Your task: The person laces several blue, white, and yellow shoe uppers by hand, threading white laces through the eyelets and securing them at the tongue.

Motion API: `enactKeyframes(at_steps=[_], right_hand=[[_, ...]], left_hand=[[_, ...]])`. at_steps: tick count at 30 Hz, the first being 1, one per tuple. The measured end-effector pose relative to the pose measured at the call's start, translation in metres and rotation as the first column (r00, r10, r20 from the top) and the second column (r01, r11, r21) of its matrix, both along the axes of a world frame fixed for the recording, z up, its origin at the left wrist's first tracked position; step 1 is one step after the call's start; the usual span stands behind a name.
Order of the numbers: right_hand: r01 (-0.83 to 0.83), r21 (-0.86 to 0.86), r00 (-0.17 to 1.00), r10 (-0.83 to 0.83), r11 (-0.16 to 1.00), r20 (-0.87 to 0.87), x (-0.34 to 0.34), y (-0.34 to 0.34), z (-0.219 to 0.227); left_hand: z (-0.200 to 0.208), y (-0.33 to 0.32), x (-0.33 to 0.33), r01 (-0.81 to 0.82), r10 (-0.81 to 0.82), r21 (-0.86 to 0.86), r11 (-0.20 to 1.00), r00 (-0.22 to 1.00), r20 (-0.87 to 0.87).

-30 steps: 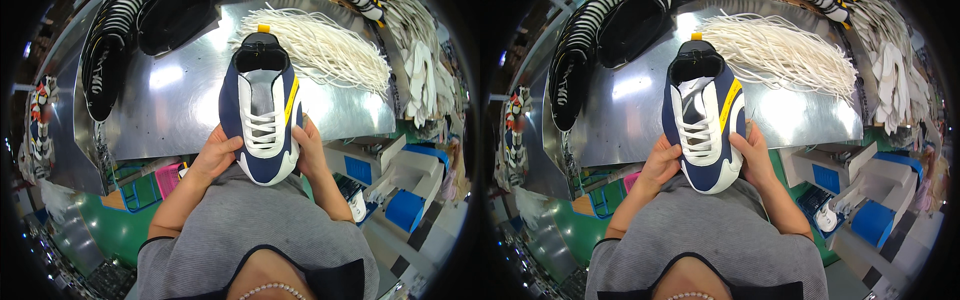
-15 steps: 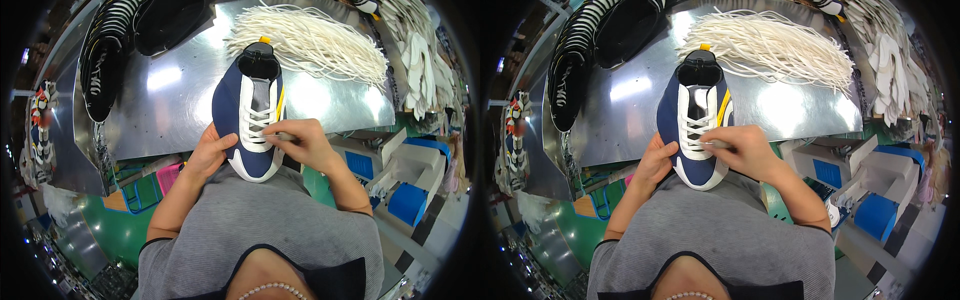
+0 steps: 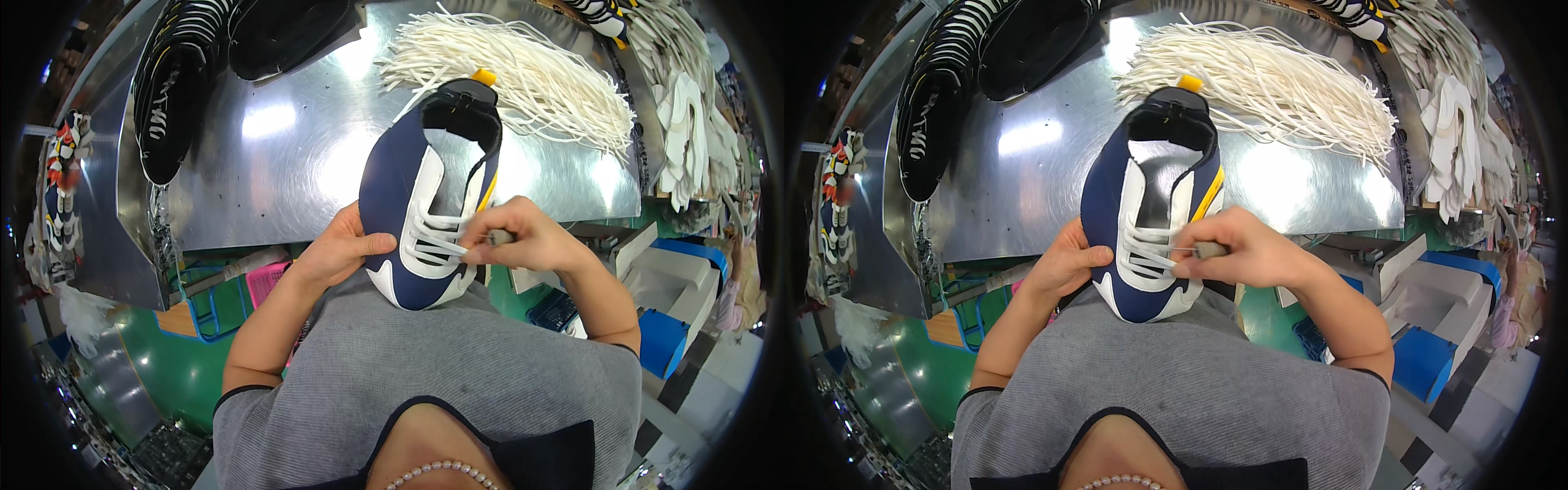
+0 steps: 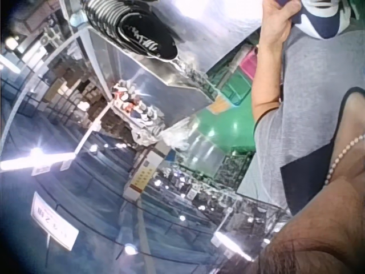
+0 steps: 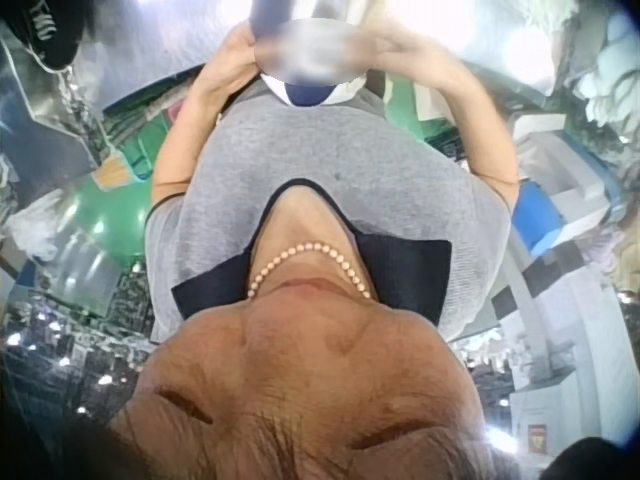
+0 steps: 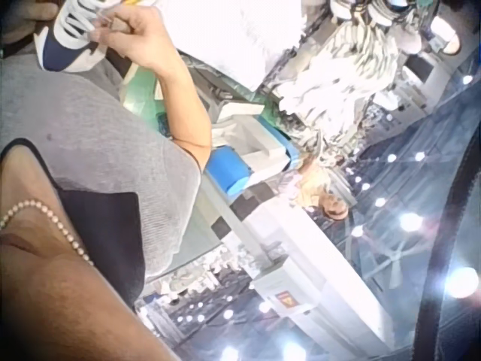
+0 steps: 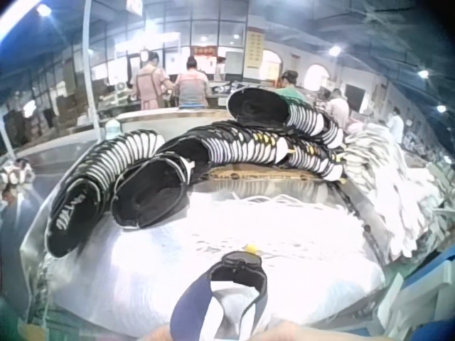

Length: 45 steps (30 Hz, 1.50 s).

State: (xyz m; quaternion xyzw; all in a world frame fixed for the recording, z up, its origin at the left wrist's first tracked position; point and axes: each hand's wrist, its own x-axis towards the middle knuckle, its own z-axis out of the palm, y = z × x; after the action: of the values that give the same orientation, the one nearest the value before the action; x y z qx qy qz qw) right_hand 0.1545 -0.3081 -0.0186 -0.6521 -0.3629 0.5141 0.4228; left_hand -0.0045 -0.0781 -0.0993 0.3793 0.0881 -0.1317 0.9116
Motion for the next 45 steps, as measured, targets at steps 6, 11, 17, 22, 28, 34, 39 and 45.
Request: enactKeyframes(at_steps=[6,11,17,22,28,34,39,45], right_hand=[[0.155,0.099,0.961,-0.173,0.983,0.214,-0.018,0.011,-0.009],[0.608,0.251,0.777,-0.629,0.753,0.007,-0.016,-0.005,-0.02],[0.827,-0.032,0.441,-0.682,0.562,-0.584,-0.032,0.0,-0.073],[0.919,0.026,0.356,-0.798,0.394,-0.487,-0.035,0.006,-0.078],[0.238,0.537,0.683,-0.533,0.809,0.5,-0.035,0.012,-0.031],[0.002,0.353,0.594,-0.285,0.936,0.752,-0.021,0.019,-0.014],[-0.03,0.259,0.542,-0.202,0.965,0.816,-0.021,0.02,-0.009],[-0.091,0.289,0.749,-0.126,0.953,0.65,-0.004,0.008,0.003]], left_hand=[[-0.01,-0.001,0.013,0.035,-0.034,-0.092,0.995,0.999,0.016],[-0.006,-0.006,0.009,-0.086,0.088,-0.185,0.979,0.996,0.003],[-0.019,-0.01,0.011,-0.091,0.086,-0.21,0.974,0.996,-0.034],[-0.008,0.001,0.005,-0.179,0.178,-0.119,0.977,0.984,-0.025],[-0.004,-0.002,0.003,-0.14,0.133,-0.081,0.987,0.988,-0.083],[0.0,-0.011,-0.002,-0.117,0.108,-0.079,0.99,0.988,-0.109],[0.001,-0.016,-0.001,-0.084,0.078,-0.069,0.994,0.993,-0.088],[-0.003,-0.015,-0.007,-0.073,0.069,-0.124,0.99,0.997,-0.04]])
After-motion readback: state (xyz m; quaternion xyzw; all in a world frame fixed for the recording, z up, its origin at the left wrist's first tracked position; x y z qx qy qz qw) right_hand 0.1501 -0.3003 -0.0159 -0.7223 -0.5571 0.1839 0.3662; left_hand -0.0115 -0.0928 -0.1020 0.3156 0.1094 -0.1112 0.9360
